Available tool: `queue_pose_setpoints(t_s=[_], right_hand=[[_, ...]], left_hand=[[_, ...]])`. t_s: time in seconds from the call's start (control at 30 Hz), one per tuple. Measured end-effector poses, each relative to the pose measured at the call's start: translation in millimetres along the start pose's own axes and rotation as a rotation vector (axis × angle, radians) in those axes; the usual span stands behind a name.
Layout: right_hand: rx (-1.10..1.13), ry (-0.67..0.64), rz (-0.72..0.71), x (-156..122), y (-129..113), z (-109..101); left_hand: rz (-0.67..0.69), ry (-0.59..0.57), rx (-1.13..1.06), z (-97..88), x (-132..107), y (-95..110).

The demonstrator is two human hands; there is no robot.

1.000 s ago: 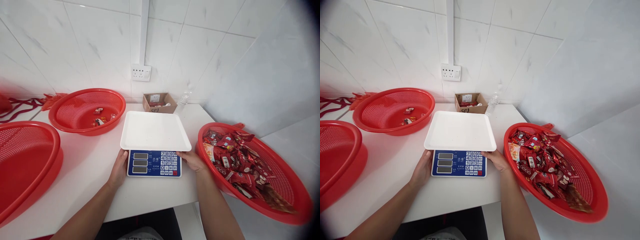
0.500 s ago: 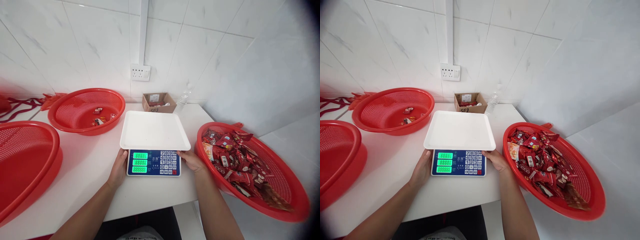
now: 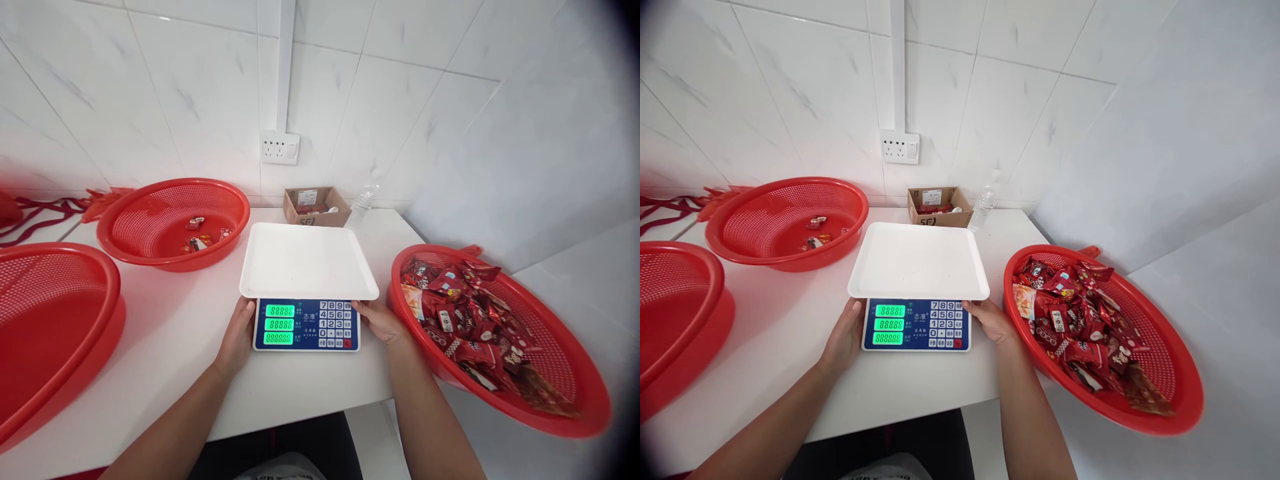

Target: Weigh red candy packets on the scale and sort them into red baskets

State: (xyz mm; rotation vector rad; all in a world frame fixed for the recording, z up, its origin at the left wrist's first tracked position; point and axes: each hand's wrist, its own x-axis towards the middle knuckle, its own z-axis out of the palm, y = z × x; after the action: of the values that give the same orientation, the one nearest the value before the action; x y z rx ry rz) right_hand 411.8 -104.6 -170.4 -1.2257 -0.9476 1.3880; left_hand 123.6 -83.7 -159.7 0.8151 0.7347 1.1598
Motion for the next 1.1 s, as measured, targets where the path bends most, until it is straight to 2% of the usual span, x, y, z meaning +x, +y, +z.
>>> queue_pose_setpoints(t_s=[0.57,0.8,1.1], right_hand=[[0.010,-0.018,0.000,-3.7,-1.4,2.1],[-0.063,0.152,-0.003,-1.5,3.3,8.9],[-0.230,0.158,-0.047,-3.5,-0.2,13.8]], left_hand=[[0.000,-0.001,0.023,0.3,-0.9,1.0],[-0.002,0.008,0.024,1.1,-1.8,1.1],[-0.004,0.020,0.025,0.2,-1.8,-0.1]])
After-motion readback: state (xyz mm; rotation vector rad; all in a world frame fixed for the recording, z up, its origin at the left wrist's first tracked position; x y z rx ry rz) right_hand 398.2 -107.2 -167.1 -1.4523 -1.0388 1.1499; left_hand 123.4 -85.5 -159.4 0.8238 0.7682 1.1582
